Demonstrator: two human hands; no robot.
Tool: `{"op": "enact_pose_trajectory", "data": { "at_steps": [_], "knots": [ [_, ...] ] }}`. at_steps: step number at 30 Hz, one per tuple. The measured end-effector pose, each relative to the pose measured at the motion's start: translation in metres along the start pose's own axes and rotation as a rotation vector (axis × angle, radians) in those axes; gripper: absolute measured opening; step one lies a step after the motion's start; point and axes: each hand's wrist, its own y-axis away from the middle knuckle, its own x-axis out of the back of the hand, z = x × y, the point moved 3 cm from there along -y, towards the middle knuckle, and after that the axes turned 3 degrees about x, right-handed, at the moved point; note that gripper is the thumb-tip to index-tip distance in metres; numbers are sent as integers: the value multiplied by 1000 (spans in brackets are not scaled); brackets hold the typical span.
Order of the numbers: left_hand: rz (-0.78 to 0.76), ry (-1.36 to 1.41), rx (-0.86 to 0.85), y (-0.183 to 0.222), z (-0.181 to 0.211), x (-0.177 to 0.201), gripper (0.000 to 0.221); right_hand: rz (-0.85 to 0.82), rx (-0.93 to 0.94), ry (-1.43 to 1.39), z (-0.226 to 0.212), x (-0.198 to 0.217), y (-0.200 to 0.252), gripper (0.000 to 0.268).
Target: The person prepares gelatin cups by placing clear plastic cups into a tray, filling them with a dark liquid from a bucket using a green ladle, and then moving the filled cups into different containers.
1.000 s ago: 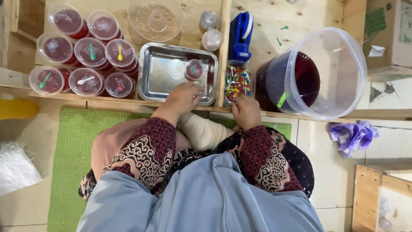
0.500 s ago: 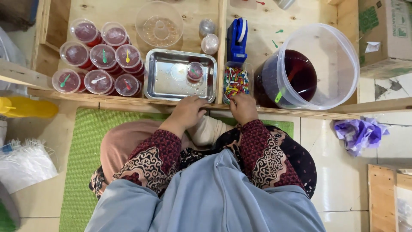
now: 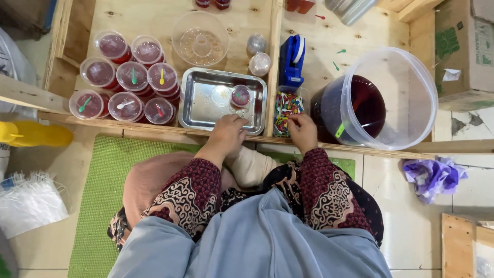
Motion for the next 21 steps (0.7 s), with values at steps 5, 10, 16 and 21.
{"op": "enact_pose_trajectory", "data": {
  "at_steps": [5, 10, 16, 21],
  "knots": [
    [76, 77, 54, -25, -16, 11, 33, 82, -280, -57, 43, -5, -48, 15],
    [84, 167, 173, -44, -43, 7, 33, 150, -329, -37, 71, -14, -102, 17],
    [89, 233, 165, -55, -49, 6, 34, 54, -430, 4, 110, -37, -146, 32],
    [135, 238, 150, -59, -52, 1, 33, 2, -684, -155, 154, -58, -152, 26]
  ]
}}
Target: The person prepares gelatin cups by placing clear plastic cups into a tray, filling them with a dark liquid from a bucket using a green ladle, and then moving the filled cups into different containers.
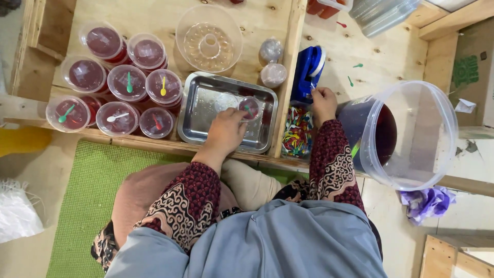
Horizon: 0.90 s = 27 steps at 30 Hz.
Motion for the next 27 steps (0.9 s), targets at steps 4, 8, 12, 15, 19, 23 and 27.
{"op": "enact_pose_trajectory", "data": {
  "at_steps": [4, 8, 12, 15, 19, 23, 27],
  "knots": [
    [-12, 8, -15, 0, 1, 3, 33, 24, -76, -155, -23, 5, 25, 23],
    [16, -4, -37, -1, -2, 0, 32, 41, -91, -181, -18, 11, 22, 23],
    [39, 10, -56, 1, -1, 1, 32, 87, -84, -120, -42, 25, 58, 22],
    [22, 11, -49, 0, 0, 4, 32, 157, -52, -184, -38, 22, 76, 21],
    [20, 5, -51, 0, 1, 2, 31, 122, -106, -366, -74, 18, 112, 17],
    [16, 0, -56, -1, -1, 0, 31, 50, -184, -486, -66, 8, 109, 18],
    [24, 0, -62, 0, -2, -2, 33, 39, -225, -479, -56, 1, 106, 24]
  ]
}}
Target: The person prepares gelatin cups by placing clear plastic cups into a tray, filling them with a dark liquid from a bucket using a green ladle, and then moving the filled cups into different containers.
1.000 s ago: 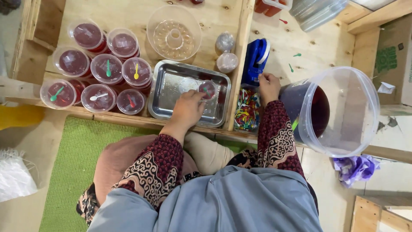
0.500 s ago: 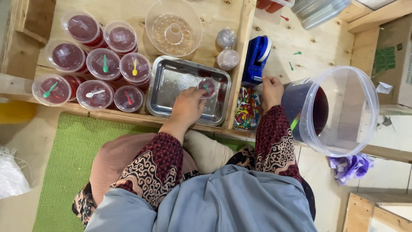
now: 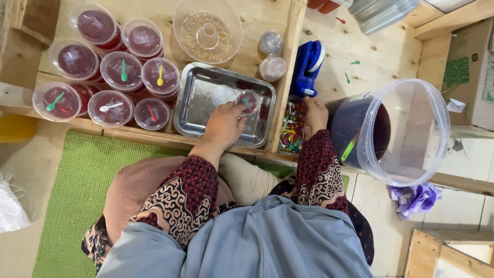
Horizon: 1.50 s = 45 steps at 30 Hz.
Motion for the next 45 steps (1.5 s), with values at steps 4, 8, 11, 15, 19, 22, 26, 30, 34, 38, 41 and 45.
{"op": "enact_pose_trajectory", "data": {
  "at_steps": [4, 8, 11, 15, 19, 22, 26, 30, 34, 38, 41, 45],
  "knots": [
    [-15, 5, 37, -5, -7, -2, 31, 39, 32, 48, 17, 2, -20, 23],
    [-3, -18, 73, -10, -13, -4, 32, 97, 168, 198, 35, 7, -45, 17],
    [-21, -48, 42, -17, -21, -17, 34, 124, 269, 373, 51, 16, -65, 13],
    [-12, -97, -10, -29, -26, -29, 43, 148, 293, 434, 49, 15, -55, 10],
    [-2, -82, -38, -28, -18, -22, 55, 140, 243, 313, 10, 17, 7, 9],
    [-84, -32, -23, -33, -15, -19, 65, 108, 219, 306, 4, 17, 31, 14],
    [-34, -128, -57, -27, -16, -25, 51, -16, 455, 313, -9, 2, 74, 12],
    [-1, -254, -56, -31, -24, -43, 38, -113, 707, 367, -28, -24, 103, 13],
    [118, -269, -87, -27, -20, -42, 20, -215, 876, 371, -23, -44, 123, 14],
    [232, -228, -146, -20, -9, -24, 14, -277, 910, 407, -16, -54, 128, 15],
    [276, -186, -216, -18, -3, -23, 14, -285, 933, 450, -16, -58, 125, 16],
    [312, -211, -254, -25, -9, -43, 15, -292, 950, 516, -12, -65, 109, 18]
  ]
}}
